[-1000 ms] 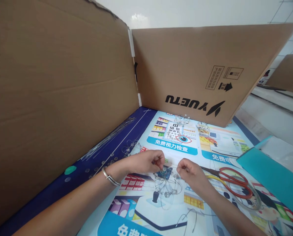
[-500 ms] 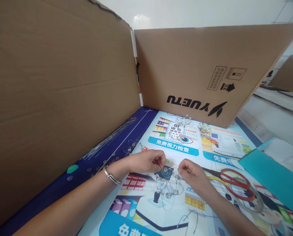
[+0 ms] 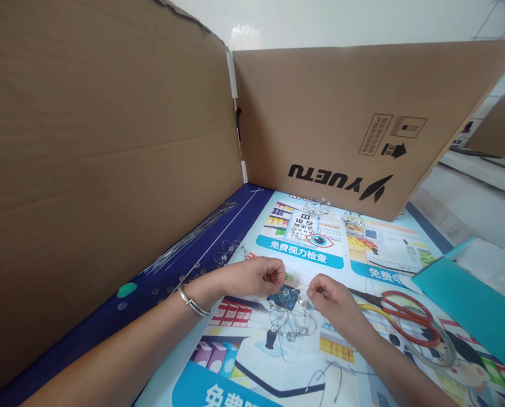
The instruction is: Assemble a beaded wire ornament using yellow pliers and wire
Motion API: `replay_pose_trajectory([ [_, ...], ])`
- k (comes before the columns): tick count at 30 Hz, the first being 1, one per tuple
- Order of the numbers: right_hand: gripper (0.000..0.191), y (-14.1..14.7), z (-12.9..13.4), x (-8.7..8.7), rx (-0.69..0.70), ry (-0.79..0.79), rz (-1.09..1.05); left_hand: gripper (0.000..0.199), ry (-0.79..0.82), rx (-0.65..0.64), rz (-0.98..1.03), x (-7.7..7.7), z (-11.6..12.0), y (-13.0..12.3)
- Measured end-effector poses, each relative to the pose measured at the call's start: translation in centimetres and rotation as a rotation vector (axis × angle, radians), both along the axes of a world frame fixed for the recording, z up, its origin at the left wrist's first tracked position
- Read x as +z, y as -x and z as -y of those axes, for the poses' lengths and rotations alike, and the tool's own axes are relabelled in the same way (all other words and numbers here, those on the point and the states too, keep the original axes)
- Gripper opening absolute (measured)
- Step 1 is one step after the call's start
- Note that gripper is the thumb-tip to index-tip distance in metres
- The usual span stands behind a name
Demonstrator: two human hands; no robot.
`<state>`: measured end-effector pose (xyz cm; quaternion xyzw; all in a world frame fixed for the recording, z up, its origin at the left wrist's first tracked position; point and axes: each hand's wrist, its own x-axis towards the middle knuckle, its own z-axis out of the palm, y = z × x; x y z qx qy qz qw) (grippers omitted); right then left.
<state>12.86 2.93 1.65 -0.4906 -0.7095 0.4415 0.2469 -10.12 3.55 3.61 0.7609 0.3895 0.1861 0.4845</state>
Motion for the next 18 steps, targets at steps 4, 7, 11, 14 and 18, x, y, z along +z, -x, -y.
replay_pose_trajectory([
  [4,0.011,0.0,0.0,0.0,0.003,0.002,-0.002,0.009,-0.036,-0.019,-0.047,0.3,0.0,0.3],
  [7,0.011,0.0,0.0,-0.1,0.002,0.003,0.001,0.009,-0.035,-0.044,-0.099,0.8,0.0,0.7],
  [11,0.011,0.0,0.0,0.0,0.004,0.001,-0.001,0.01,0.01,-0.085,-0.163,1.4,0.2,1.1],
  [14,0.011,0.0,0.0,0.1,0.004,-0.001,-0.007,0.01,0.0,-0.105,-0.184,1.5,0.2,1.1],
  [18,0.011,0.0,-0.1,-0.1,-0.004,0.003,-0.013,0.012,0.028,-0.126,-0.168,0.9,0.1,0.9],
])
